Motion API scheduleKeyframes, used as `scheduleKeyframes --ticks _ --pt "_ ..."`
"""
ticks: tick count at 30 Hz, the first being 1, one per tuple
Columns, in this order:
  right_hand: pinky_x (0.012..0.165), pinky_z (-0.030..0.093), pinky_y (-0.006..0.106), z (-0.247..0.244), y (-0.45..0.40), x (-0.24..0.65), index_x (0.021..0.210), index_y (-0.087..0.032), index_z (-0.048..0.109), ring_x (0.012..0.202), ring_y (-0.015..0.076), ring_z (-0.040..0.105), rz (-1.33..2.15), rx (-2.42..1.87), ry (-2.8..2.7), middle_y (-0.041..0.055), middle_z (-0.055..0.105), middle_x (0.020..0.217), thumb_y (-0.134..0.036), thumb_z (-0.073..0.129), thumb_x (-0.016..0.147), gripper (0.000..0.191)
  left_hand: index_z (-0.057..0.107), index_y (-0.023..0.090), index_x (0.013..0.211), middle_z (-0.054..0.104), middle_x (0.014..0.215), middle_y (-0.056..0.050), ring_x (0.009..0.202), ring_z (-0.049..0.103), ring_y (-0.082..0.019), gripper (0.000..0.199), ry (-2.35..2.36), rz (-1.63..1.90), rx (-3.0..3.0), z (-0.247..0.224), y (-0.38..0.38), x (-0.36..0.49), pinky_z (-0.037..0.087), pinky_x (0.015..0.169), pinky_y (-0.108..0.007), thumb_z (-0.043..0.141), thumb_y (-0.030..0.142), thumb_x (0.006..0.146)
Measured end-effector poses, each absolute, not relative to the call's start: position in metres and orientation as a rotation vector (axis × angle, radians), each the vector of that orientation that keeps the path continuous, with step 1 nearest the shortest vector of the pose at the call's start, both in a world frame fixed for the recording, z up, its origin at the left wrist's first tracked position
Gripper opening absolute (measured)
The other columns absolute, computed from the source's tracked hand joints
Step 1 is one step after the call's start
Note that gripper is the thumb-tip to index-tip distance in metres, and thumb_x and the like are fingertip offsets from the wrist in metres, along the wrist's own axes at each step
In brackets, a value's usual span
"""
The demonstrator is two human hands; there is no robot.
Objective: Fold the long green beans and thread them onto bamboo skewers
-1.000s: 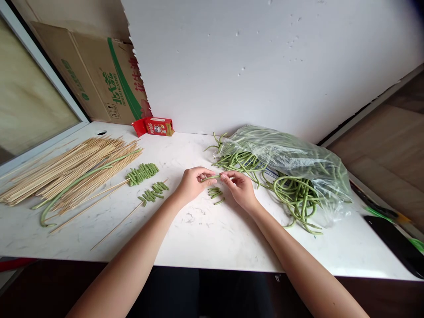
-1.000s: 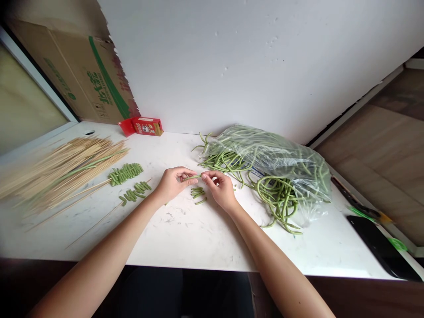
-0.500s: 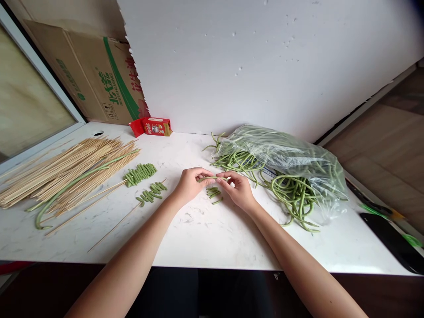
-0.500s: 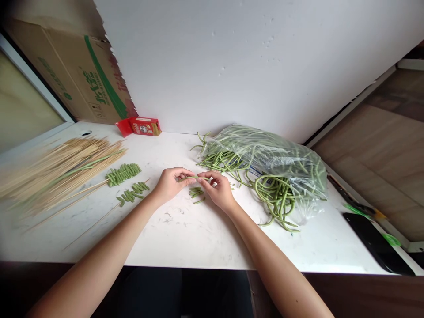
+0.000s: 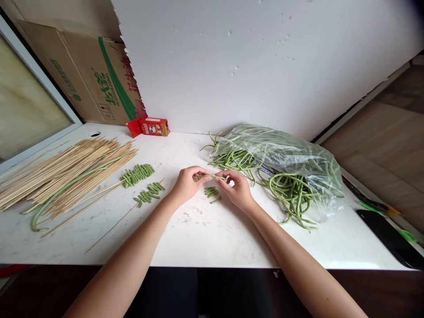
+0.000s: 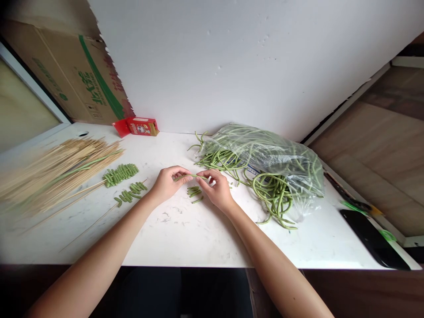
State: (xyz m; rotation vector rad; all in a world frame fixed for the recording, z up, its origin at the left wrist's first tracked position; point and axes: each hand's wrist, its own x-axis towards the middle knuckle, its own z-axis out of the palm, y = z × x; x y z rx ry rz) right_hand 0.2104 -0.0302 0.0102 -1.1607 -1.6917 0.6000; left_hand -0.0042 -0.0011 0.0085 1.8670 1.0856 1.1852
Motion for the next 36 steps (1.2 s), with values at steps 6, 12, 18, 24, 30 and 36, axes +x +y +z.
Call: scheduleKeyframes --ticks 6,12,18,24,30,36 --pt "0.072 0.050 0.035 0.013 -0.034 0.209 0.099 -0.024 0.080 0.085 0.0218 0.063 0.619 -1.142 -1.753 0.0067 0.077 0.095 -0.041 0.075 0.096 0.018 0.080 0.018 0.098 0.081 0.099 -0.008 0.088 0.072 -0.021 0.024 1.000 1.122 1.865 0.007 -0.003 -0.003 0.053 0.076 -0.031 0.075 0.041 0.094" --pt "0.072 0.048 0.035 0.018 -0.036 0.208 0.098 -0.024 0.080 0.083 0.0216 0.060 0.582 -1.151 -1.800 0.0062 0.075 0.090 -0.039 0.076 0.095 0.016 0.079 0.018 0.094 0.080 0.096 -0.006 0.087 0.072 -0.019 0.013 1.031 1.133 1.921 0.004 -0.002 -0.003 0.050 0.070 -0.028 0.072 0.030 0.094" --pt "0.065 0.045 0.032 0.016 -0.035 0.210 0.097 -0.022 0.082 0.073 0.0180 0.059 0.829 -1.114 -1.742 0.0056 0.077 0.091 -0.047 0.078 0.092 0.026 0.078 0.018 0.087 0.079 0.090 -0.005 0.084 0.071 -0.019 0.008 0.992 1.148 1.922 0.005 -0.002 -0.004 0.050 0.068 -0.027 0.070 0.018 0.090" --pt "0.060 0.047 0.032 0.012 -0.033 0.213 0.099 -0.022 0.082 0.071 0.0199 0.063 1.147 -1.083 -1.621 0.0054 0.075 0.084 -0.063 0.081 0.085 0.043 0.078 0.017 0.086 0.078 0.087 -0.006 0.083 0.072 -0.019 0.007 0.934 1.141 1.862 0.009 -0.003 -0.004 0.053 0.071 -0.027 0.071 0.019 0.089" --pt "0.064 0.051 0.034 0.006 -0.029 0.214 0.096 -0.022 0.081 0.073 0.0205 0.065 1.234 -1.035 -1.557 0.0057 0.076 0.086 -0.060 0.087 0.079 0.041 0.078 0.018 0.086 0.079 0.088 -0.004 0.084 0.071 -0.018 0.009 0.918 1.139 1.908 0.010 -0.004 -0.005 0.052 0.073 -0.027 0.071 0.014 0.088" --pt "0.063 0.047 0.033 0.005 -0.029 0.211 0.094 -0.021 0.076 0.069 0.0182 0.061 1.001 -1.107 -1.616 0.0062 0.075 0.090 -0.056 0.083 0.085 0.036 0.077 0.019 0.085 0.078 0.087 -0.002 0.083 0.071 -0.017 0.018 0.926 1.161 1.962 0.010 -0.006 -0.005 0.050 0.071 -0.025 0.065 0.005 0.086"
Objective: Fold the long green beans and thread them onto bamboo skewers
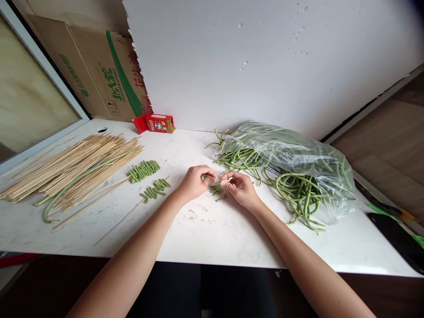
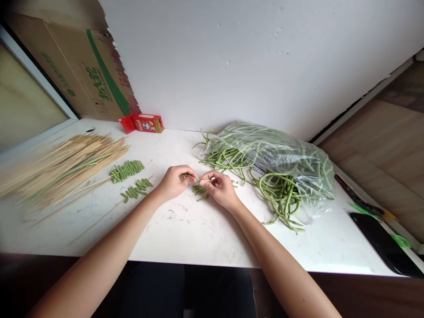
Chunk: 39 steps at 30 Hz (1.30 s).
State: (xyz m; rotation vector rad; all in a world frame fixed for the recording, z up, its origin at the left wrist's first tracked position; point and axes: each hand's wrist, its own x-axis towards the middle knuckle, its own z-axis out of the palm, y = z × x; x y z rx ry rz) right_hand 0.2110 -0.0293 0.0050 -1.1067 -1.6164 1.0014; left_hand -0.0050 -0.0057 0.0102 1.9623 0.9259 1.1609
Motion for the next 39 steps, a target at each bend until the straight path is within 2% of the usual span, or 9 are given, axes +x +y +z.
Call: scheduleKeyframes --ticks 9,12,16,21,25,28,32,35,39 --pt "0.072 0.046 0.034 0.010 -0.033 0.211 0.089 -0.021 0.072 0.077 0.0197 0.058 0.965 -0.974 -1.750 0.0043 0.068 0.085 -0.055 0.074 0.093 0.034 0.076 0.019 0.087 0.078 0.088 -0.003 0.083 0.071 -0.017 0.013 0.958 1.169 2.016 0.009 -0.003 -0.007 0.052 0.076 -0.028 0.067 0.009 0.089" --pt "0.072 0.045 0.035 0.012 -0.032 0.214 0.089 -0.022 0.077 0.079 0.0212 0.059 0.899 -0.999 -1.735 0.0057 0.071 0.086 -0.055 0.078 0.091 0.033 0.076 0.018 0.088 0.079 0.090 -0.005 0.085 0.073 -0.019 0.006 1.017 1.231 1.938 0.009 0.001 -0.011 0.053 0.074 -0.028 0.072 0.020 0.091" --pt "0.074 0.046 0.038 0.008 -0.025 0.215 0.098 -0.025 0.085 0.083 0.0250 0.060 0.733 -1.122 -1.771 0.0085 0.074 0.089 -0.058 0.081 0.088 0.035 0.077 0.019 0.092 0.080 0.095 -0.006 0.088 0.073 -0.020 0.011 1.056 1.266 1.944 0.007 0.004 -0.010 0.055 0.077 -0.030 0.073 0.029 0.094" --pt "0.092 0.048 0.046 -0.002 -0.020 0.207 0.111 -0.026 0.085 0.094 0.0283 0.062 0.596 -1.140 -1.942 0.0099 0.076 0.095 -0.044 0.065 0.103 0.028 0.078 0.020 0.096 0.081 0.100 -0.007 0.091 0.073 -0.021 0.009 1.128 1.330 1.918 0.004 0.007 -0.008 0.056 0.078 -0.030 0.073 0.027 0.094" --pt "0.093 0.049 0.046 -0.002 -0.021 0.205 0.111 -0.025 0.084 0.099 0.0299 0.062 0.557 -1.132 -2.014 0.0102 0.079 0.099 -0.038 0.070 0.100 0.022 0.078 0.020 0.096 0.081 0.101 -0.007 0.091 0.073 -0.020 0.009 1.126 1.346 1.919 0.002 0.009 -0.009 0.057 0.082 -0.031 0.073 0.027 0.095" --pt "0.095 0.049 0.046 0.001 -0.021 0.208 0.109 -0.025 0.084 0.101 0.0300 0.063 0.553 -1.118 -2.047 0.0102 0.080 0.101 -0.040 0.068 0.101 0.023 0.078 0.019 0.096 0.081 0.101 -0.007 0.091 0.073 -0.020 0.008 1.125 1.336 1.918 0.001 0.009 -0.010 0.056 0.078 -0.030 0.074 0.026 0.095" --pt "0.092 0.049 0.044 0.005 -0.020 0.212 0.113 -0.025 0.082 0.101 0.0293 0.064 0.526 -1.187 -1.927 0.0098 0.080 0.102 -0.047 0.056 0.107 0.034 0.079 0.018 0.101 0.077 0.101 -0.008 0.091 0.071 -0.019 0.011 1.087 1.322 1.982 0.005 0.007 -0.011 0.053 0.072 -0.027 0.069 0.023 0.097" --pt "0.085 0.049 0.041 0.007 -0.021 0.214 0.119 -0.025 0.079 0.102 0.0290 0.065 0.555 -1.235 -1.785 0.0092 0.080 0.100 -0.055 0.052 0.108 0.042 0.080 0.019 0.105 0.072 0.103 -0.009 0.093 0.069 -0.018 0.017 1.022 1.308 2.038 0.008 0.004 -0.010 0.055 0.079 -0.028 0.064 0.020 0.100" --pt "0.078 0.048 0.038 0.008 -0.024 0.211 0.110 -0.024 0.080 0.101 0.0271 0.068 0.702 -1.221 -1.710 0.0099 0.080 0.111 -0.060 0.057 0.104 0.044 0.080 0.020 0.110 0.072 0.106 -0.009 0.097 0.070 -0.019 0.018 0.960 1.286 2.031 0.009 0.001 -0.007 0.057 0.085 -0.030 0.066 0.019 0.099"
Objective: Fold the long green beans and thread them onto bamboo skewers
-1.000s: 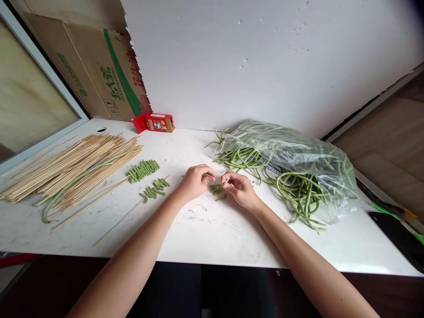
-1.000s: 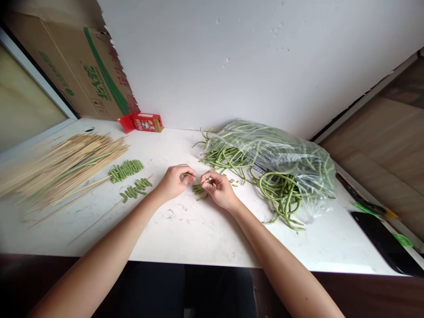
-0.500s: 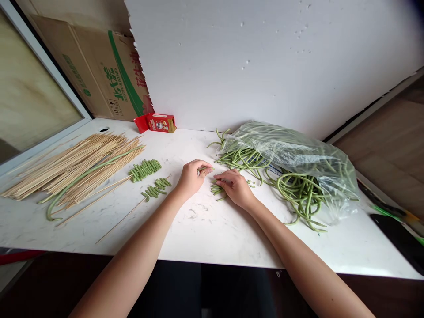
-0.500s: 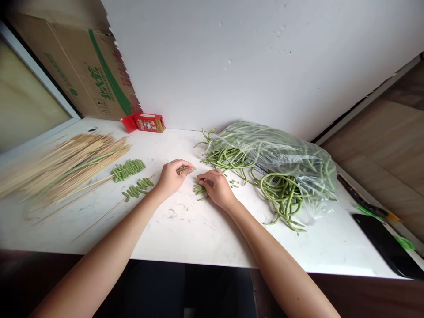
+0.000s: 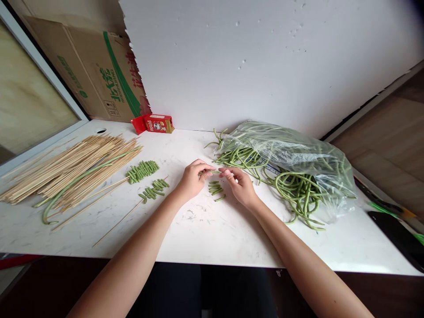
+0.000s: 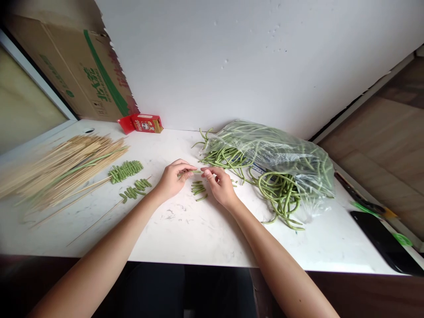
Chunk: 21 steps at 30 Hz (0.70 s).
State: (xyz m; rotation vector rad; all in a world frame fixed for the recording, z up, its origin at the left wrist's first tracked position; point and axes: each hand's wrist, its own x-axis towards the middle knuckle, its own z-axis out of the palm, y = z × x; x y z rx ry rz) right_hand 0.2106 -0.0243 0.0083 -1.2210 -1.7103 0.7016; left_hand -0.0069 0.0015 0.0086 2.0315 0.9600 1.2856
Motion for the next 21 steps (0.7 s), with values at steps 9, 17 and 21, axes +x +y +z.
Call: scheduleKeyframes --ticks 9,17,21 --pt "0.069 0.048 0.035 0.0090 -0.0263 0.2068 0.103 -0.021 0.081 0.085 0.0229 0.067 0.753 -1.222 -1.620 0.0103 0.080 0.104 -0.058 0.073 0.094 0.038 0.075 0.020 0.119 0.074 0.104 -0.007 0.095 0.070 -0.019 0.026 0.974 1.250 1.960 0.0016 0.0022 -0.0046 0.058 0.087 -0.031 0.072 0.017 0.093" --pt "0.071 0.050 0.035 0.0113 -0.0272 0.2066 0.106 -0.021 0.080 0.086 0.0217 0.066 0.794 -1.223 -1.534 0.0111 0.079 0.111 -0.055 0.075 0.092 0.038 0.069 0.021 0.126 0.075 0.095 -0.004 0.090 0.071 -0.018 0.035 1.074 1.291 1.898 0.0037 0.0023 -0.0062 0.056 0.089 -0.030 0.076 0.020 0.092" --pt "0.073 0.052 0.035 0.0117 -0.0289 0.2043 0.110 -0.022 0.078 0.097 0.0244 0.068 0.774 -1.180 -1.608 0.0112 0.078 0.117 -0.054 0.078 0.090 0.037 0.070 0.022 0.121 0.075 0.093 -0.003 0.090 0.071 -0.017 0.030 1.058 1.272 1.917 0.0076 -0.0023 -0.0037 0.056 0.088 -0.030 0.074 0.017 0.092"
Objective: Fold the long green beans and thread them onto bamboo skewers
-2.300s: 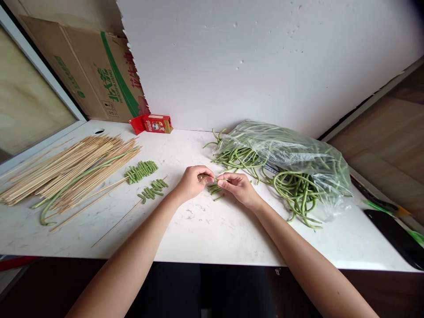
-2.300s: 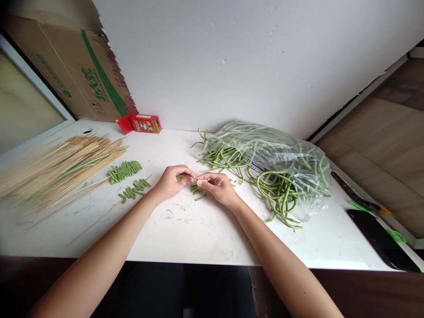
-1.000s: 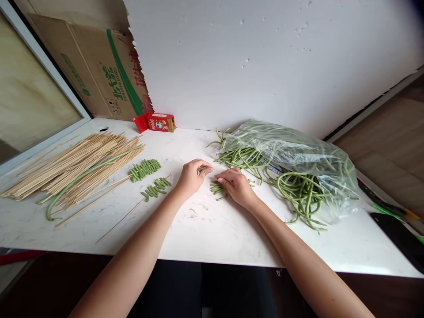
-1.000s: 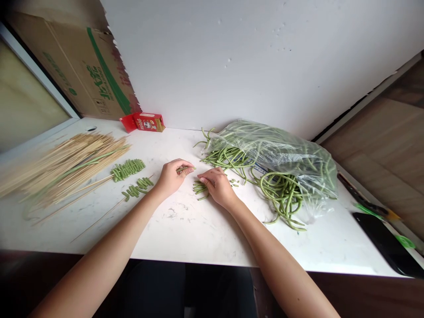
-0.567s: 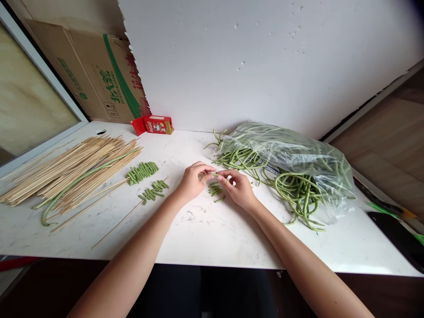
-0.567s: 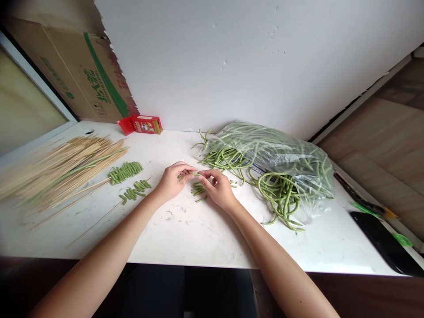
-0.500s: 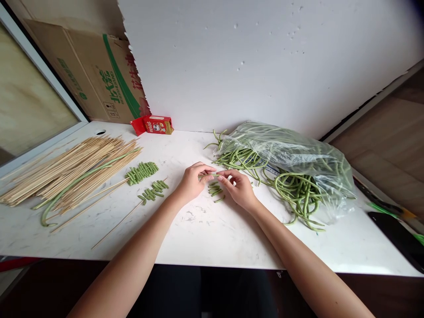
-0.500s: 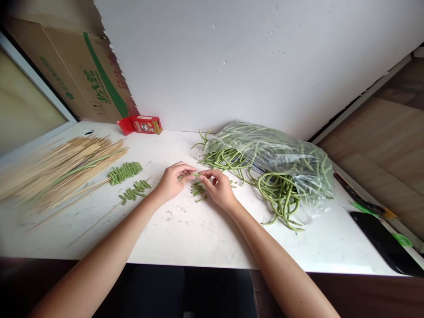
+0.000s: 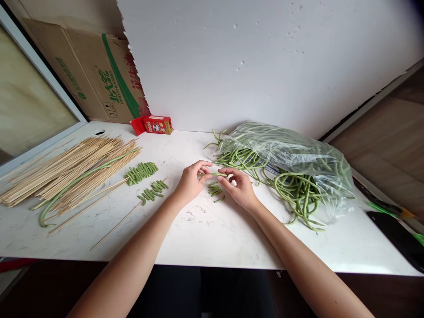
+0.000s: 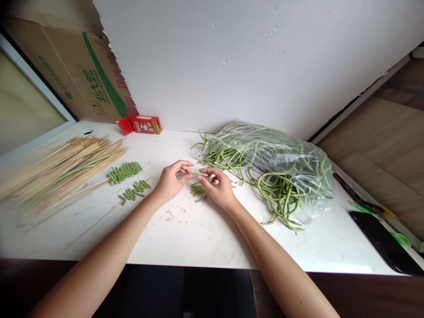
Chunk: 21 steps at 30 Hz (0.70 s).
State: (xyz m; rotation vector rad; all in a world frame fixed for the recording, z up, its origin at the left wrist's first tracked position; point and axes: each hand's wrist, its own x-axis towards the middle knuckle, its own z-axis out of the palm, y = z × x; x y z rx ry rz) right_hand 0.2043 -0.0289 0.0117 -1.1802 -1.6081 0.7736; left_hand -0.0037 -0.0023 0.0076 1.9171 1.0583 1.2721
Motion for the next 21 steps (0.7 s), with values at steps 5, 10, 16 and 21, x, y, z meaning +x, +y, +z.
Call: scheduleKeyframes --ticks 5,10,16,21 --pt "0.074 0.051 0.037 0.012 -0.031 0.204 0.102 -0.025 0.078 0.093 0.0244 0.067 0.711 -1.144 -1.735 0.0090 0.079 0.104 -0.050 0.072 0.097 0.026 0.070 0.023 0.122 0.076 0.094 -0.002 0.091 0.072 -0.017 0.031 0.993 1.244 1.959 0.014 -0.009 -0.001 0.056 0.089 -0.029 0.074 0.016 0.092" --pt "0.072 0.048 0.035 0.015 -0.033 0.206 0.099 -0.024 0.077 0.087 0.0226 0.063 0.701 -1.143 -1.774 0.0071 0.076 0.096 -0.047 0.070 0.098 0.024 0.073 0.022 0.114 0.078 0.098 -0.004 0.092 0.073 -0.019 0.023 0.969 1.237 2.017 0.016 -0.011 0.000 0.057 0.087 -0.031 0.071 0.013 0.093" --pt "0.074 0.048 0.033 0.017 -0.034 0.206 0.096 -0.022 0.077 0.082 0.0209 0.062 0.989 -1.099 -1.694 0.0057 0.074 0.092 -0.054 0.072 0.095 0.033 0.075 0.021 0.086 0.078 0.089 -0.004 0.084 0.071 -0.020 0.016 0.985 1.251 2.111 0.019 -0.012 0.000 0.055 0.080 -0.032 0.068 0.007 0.088" --pt "0.071 0.044 0.031 0.016 -0.035 0.208 0.096 -0.021 0.076 0.075 0.0168 0.055 1.305 -0.990 -1.543 0.0021 0.066 0.084 -0.054 0.076 0.093 0.033 0.076 0.019 0.084 0.078 0.086 -0.004 0.082 0.071 -0.019 0.017 0.907 1.258 2.052 0.022 -0.012 -0.001 0.055 0.079 -0.031 0.067 0.005 0.087"
